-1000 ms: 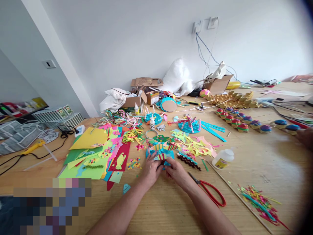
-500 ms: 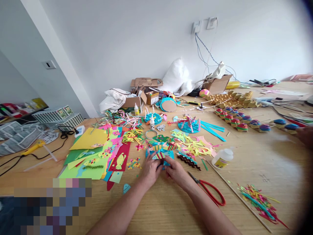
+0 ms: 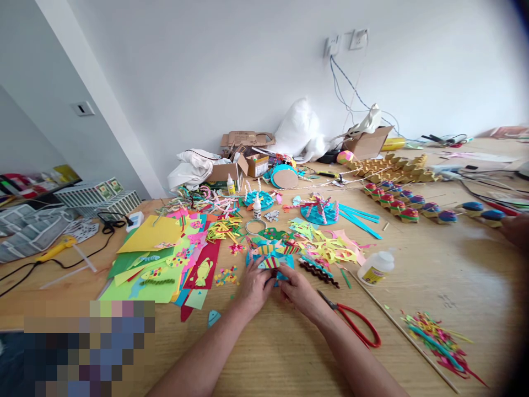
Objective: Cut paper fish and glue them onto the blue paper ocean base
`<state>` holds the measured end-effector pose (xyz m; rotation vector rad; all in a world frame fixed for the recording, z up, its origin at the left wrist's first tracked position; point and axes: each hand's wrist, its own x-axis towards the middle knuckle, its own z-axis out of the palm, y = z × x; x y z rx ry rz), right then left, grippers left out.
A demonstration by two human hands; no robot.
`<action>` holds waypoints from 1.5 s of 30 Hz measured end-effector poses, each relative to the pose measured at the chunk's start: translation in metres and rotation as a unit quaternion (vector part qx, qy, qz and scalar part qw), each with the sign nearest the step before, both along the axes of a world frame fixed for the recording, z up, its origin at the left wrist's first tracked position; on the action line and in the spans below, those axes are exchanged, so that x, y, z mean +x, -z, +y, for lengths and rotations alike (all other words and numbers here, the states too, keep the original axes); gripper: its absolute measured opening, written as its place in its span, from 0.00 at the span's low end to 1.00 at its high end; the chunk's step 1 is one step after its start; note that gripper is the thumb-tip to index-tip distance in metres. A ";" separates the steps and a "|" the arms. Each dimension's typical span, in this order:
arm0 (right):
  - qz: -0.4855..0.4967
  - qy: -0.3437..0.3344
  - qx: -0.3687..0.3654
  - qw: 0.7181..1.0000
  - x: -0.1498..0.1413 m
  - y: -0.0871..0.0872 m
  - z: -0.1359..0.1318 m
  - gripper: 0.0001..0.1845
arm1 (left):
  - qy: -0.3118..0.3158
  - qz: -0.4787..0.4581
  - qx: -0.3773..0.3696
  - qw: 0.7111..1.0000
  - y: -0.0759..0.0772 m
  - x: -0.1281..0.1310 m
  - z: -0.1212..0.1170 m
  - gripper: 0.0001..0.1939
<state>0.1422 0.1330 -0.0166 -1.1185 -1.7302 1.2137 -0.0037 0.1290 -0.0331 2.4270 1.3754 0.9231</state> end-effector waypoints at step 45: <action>-0.313 -0.097 0.039 0.944 0.030 -0.046 -0.019 0.11 | -0.028 0.004 -0.022 0.999 0.012 0.003 0.005 0.10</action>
